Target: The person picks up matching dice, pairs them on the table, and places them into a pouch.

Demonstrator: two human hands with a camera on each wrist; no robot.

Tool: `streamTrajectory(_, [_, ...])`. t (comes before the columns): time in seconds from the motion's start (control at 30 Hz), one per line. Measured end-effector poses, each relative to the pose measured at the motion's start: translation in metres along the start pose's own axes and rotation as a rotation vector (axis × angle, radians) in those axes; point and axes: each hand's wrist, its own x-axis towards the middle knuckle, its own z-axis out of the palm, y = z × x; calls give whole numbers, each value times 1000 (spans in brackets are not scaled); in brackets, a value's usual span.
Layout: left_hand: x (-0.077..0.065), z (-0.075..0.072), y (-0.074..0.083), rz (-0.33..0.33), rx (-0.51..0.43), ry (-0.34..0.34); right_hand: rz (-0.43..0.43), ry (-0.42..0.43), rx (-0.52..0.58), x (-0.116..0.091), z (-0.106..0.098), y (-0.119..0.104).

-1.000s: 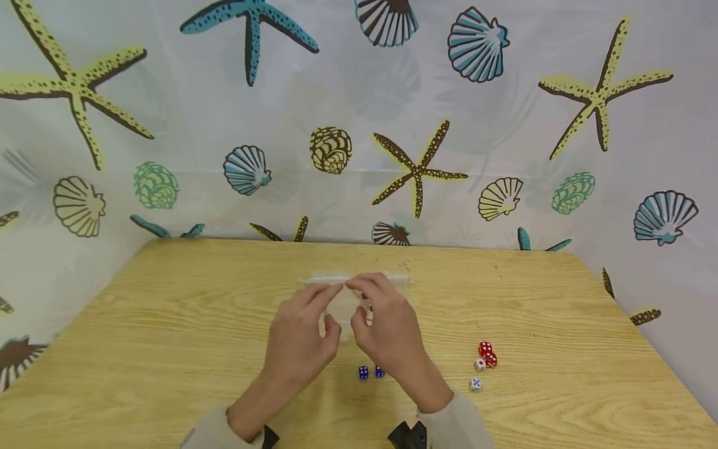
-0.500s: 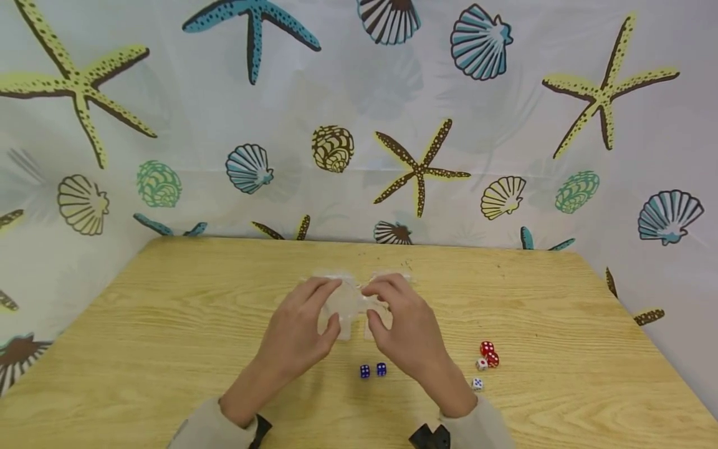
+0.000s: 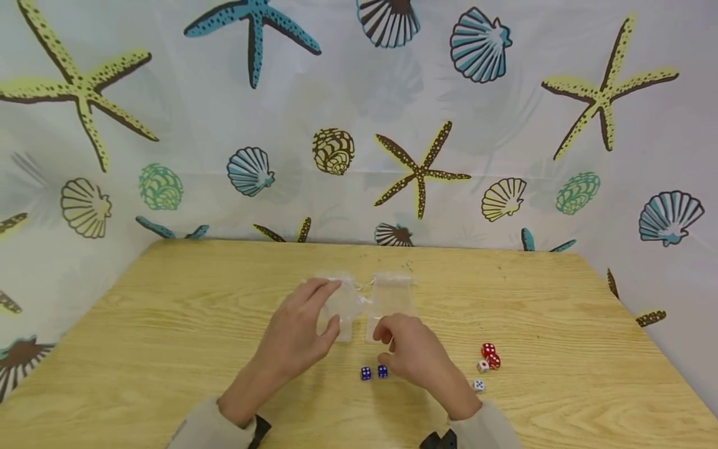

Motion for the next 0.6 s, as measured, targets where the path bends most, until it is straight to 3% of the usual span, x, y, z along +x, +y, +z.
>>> streamTrajectory(0.2, [0,1,0,-24,3,-13,49,-138,89,3,7,18])
streamTrajectory(0.6, [1,2,0,-29,-2,-28,83,-191,185,4,21,30])
